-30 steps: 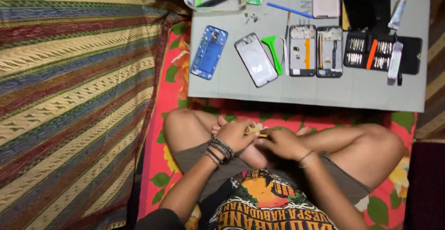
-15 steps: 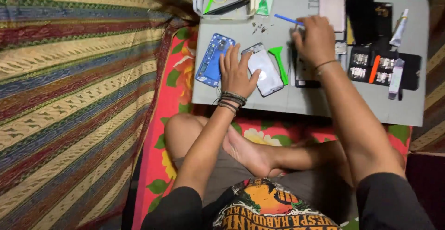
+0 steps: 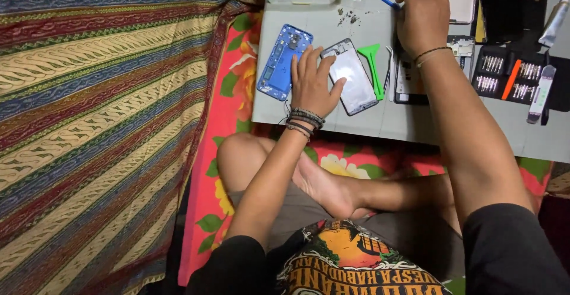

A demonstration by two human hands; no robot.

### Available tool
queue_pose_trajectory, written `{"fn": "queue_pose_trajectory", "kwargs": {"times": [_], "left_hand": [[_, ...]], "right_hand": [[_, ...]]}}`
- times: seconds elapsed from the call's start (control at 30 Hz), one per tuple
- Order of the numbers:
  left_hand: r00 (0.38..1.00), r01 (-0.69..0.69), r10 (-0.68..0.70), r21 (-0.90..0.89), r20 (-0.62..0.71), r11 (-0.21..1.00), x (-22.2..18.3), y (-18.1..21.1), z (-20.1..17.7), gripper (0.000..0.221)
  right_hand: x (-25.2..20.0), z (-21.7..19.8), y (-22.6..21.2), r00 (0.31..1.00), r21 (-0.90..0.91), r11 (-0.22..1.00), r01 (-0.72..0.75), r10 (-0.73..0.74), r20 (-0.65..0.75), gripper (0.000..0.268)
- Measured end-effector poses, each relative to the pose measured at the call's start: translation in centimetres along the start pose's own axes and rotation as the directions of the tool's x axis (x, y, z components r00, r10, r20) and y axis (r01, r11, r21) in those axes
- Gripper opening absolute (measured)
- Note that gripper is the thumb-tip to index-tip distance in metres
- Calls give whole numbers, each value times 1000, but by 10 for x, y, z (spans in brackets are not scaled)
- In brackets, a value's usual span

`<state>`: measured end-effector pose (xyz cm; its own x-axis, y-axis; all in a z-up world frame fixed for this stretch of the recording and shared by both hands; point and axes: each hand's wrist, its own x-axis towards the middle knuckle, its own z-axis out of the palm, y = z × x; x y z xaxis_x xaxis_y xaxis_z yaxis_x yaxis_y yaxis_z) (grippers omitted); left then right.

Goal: Disassembling and repairing smartphone components using various hand tools on a repair bench.

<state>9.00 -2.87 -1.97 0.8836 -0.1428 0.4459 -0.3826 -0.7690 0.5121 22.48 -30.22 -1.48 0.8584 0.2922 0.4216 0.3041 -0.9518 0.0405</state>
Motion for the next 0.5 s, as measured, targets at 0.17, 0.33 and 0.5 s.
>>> {"fn": "queue_pose_trajectory", "kwargs": {"times": [0.17, 0.33, 0.5], "left_hand": [[999, 3, -3, -25, -40, 1000, 1, 1, -1, 40], [997, -20, 16, -54, -78, 998, 0, 3, -8, 41], [1000, -2, 1, -42, -12, 999, 1, -1, -1, 44]], "right_hand": [[5, -3, 1, 1000, -7, 1000, 19, -19, -2, 21], [-6, -46, -24, 972, 294, 954, 61, 11, -237, 43], [-31, -82, -50, 920, 542, 836, 89, 140, -366, 32]]}}
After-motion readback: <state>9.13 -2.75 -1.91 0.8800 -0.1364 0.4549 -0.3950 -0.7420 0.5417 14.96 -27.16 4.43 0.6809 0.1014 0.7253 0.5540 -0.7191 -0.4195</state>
